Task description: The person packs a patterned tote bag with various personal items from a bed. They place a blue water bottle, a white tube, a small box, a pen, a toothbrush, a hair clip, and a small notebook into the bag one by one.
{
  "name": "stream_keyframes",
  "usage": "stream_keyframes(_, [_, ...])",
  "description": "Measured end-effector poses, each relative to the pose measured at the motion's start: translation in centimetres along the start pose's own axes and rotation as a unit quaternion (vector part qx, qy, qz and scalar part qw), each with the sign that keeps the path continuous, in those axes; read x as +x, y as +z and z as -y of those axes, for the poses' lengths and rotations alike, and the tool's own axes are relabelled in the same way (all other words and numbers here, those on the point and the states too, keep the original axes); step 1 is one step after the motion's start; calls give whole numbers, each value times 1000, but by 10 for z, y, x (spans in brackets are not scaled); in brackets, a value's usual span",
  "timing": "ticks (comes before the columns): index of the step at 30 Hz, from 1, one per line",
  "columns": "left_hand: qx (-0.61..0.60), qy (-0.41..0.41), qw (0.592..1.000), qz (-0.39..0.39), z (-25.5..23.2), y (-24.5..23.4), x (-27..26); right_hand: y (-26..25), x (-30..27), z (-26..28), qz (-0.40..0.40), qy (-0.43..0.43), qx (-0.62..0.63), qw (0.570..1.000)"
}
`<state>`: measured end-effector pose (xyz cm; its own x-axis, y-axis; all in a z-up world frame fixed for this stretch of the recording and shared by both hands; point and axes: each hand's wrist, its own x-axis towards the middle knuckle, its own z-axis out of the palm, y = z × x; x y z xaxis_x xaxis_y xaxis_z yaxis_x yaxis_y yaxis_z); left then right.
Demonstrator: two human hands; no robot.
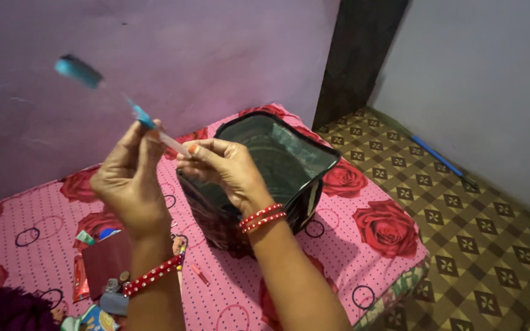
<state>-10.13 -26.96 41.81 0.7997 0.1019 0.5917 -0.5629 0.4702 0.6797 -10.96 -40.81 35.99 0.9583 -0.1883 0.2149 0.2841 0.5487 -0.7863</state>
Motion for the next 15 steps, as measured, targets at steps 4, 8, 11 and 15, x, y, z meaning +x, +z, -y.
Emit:
stream_keyframes(4, [32, 16, 998, 48, 23, -2, -5, -14, 1, 20, 13, -97, -201, 975])
stream_keyframes(8, [105, -27, 992, 68, 39, 4, -2, -12, 4, 49, -26, -172, -215, 961])
stream_keyframes(11, [111, -79, 985, 108, 47, 12, -4, -8, 2, 68, -34, -185, -197, 962])
stream_keyframes(15, [83, -115, 980, 141, 51, 20, -9, -2, 7, 80, -18, -190, -183, 964])
